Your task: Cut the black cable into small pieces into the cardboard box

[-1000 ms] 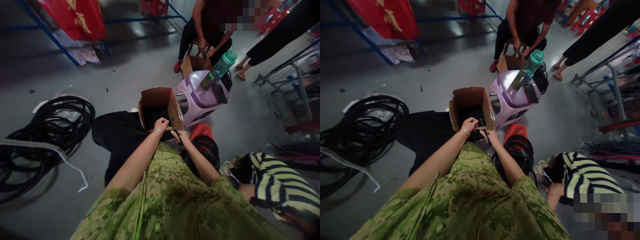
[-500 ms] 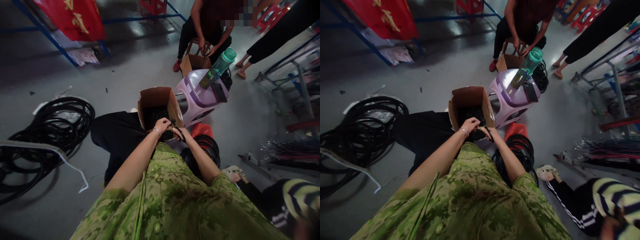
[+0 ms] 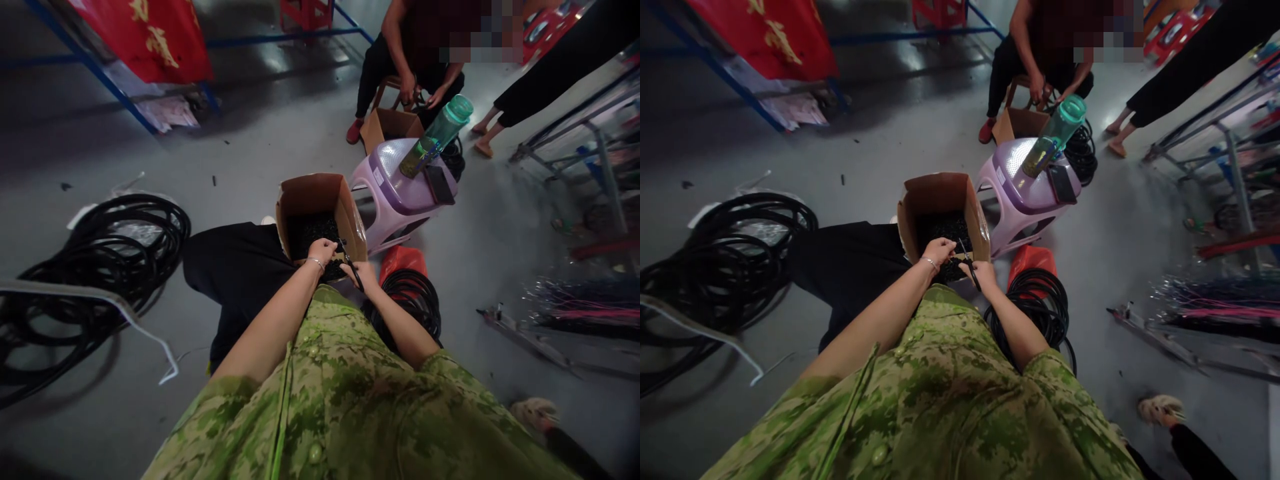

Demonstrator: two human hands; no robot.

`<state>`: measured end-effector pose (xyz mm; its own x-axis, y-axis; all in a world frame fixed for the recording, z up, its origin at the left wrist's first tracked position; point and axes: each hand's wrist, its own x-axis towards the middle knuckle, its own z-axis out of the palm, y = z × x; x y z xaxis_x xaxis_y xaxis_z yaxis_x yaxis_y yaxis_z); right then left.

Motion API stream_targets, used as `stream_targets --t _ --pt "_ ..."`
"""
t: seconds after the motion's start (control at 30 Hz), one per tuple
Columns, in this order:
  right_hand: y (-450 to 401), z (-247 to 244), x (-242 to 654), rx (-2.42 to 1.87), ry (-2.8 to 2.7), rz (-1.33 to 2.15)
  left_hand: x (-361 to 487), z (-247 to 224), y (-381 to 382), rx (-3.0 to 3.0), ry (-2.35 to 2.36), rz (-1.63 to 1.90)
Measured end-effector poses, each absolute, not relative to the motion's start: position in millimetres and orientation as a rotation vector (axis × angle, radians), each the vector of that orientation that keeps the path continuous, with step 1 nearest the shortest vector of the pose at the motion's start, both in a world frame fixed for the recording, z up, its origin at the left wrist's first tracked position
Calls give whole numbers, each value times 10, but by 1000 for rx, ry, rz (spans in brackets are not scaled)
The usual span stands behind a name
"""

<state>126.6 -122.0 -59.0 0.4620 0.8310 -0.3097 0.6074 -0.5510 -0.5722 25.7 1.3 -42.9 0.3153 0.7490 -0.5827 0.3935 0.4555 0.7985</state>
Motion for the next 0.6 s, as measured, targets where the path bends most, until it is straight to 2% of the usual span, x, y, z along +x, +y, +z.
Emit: stream_targets --t 0.1,0.37,0.6 --pt "-1228 -608 1260 -2337 -1185 868 255 -424 13 1164 1302 314" --pt "-1142 -530 1452 -2083 -989 1351 218 -289 -9 1274 1135 238" --pt "-1131 -431 1455 -2139 -928 1223 236 -284 2 1196 1118 255"
